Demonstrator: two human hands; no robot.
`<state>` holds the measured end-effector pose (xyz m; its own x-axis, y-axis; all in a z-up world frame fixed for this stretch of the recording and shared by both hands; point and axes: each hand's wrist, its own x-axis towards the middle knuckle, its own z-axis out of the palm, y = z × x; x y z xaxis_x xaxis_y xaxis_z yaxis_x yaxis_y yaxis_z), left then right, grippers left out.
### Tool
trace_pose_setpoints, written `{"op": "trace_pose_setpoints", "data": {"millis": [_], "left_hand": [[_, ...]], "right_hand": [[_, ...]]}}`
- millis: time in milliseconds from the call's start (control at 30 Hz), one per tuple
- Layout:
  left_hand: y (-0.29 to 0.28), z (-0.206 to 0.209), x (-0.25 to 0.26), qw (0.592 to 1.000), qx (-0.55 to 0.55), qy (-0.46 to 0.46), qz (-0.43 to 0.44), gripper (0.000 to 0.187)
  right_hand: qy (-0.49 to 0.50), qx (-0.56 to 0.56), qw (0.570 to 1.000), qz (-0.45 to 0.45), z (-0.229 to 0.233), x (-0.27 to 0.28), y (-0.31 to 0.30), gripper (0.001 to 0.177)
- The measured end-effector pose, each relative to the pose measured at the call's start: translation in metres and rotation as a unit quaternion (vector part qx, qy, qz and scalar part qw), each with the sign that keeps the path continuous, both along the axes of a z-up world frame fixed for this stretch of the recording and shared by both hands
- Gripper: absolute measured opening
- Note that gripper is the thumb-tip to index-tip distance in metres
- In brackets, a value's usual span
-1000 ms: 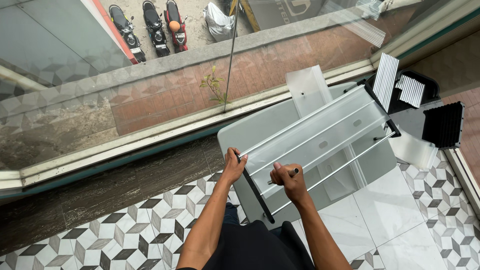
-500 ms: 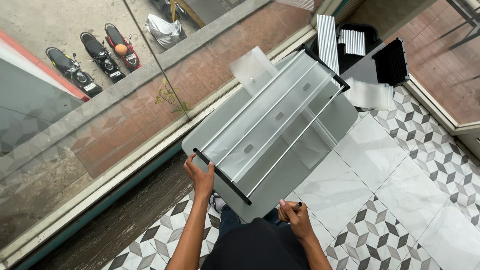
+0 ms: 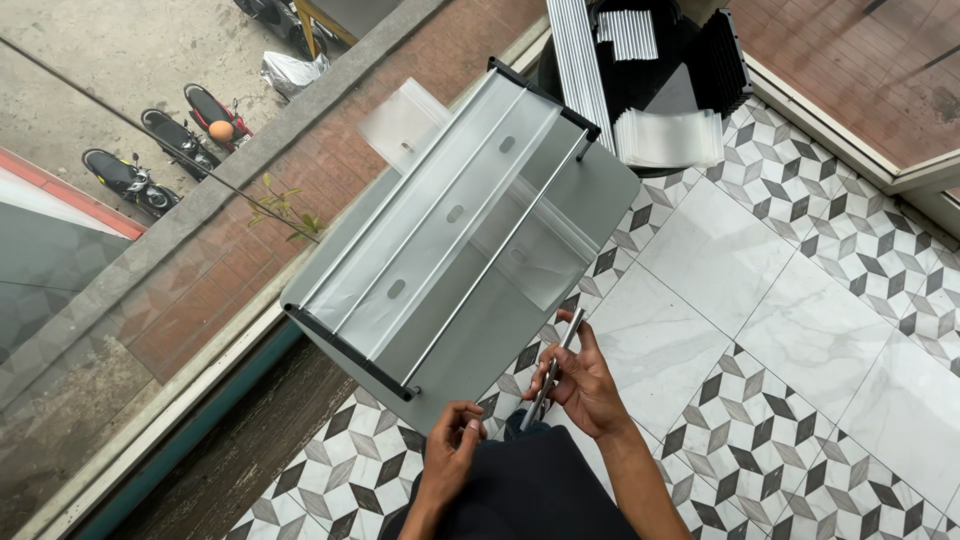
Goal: The person assembles a metal shelving unit by inserting metal rods into the frame and attaching translucent plastic shelves. They repeatedly pick up rods and shelves from a nearby crate and fit them into the structure.
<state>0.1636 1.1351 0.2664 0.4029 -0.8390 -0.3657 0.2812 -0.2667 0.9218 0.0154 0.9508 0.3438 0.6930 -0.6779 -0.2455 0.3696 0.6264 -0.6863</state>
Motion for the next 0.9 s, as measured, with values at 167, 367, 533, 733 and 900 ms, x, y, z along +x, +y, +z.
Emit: {"op": "trace_pose_setpoints", "data": {"millis": [167, 367, 533, 733, 900], "left_hand": [[-0.052, 0.020, -0.075, 0.977, -0.045, 0.091, -0.188, 0.022], [-0.107, 0.040, -0.127, 0.958, -0.035, 0.047, -0.280, 0.027], [-0.151, 0.047, -0.156, 0.934, -0.037, 0.016, -0.355, 0.031], [-0.193, 0.044, -0.174, 0.925, -0.017, 0.056, -0.376, 0.031], [-0.233, 0.036, -0.183, 0.921, -0.014, 0.089, -0.379, 0.030]], "right_hand": [[0.101, -0.029, 0.994, -0.017, 0.002, -0.060, -0.028, 0.062], [0.150, -0.071, 0.984, -0.063, 0.010, -0.133, -0.055, 0.064], [0.182, -0.107, 0.969, -0.129, 0.014, -0.180, -0.065, 0.061], [0.233, -0.129, 0.951, -0.158, 0.004, -0.209, -0.077, 0.048], [0.247, -0.075, 0.954, -0.152, -0.012, -0.218, -0.101, 0.043]]}}
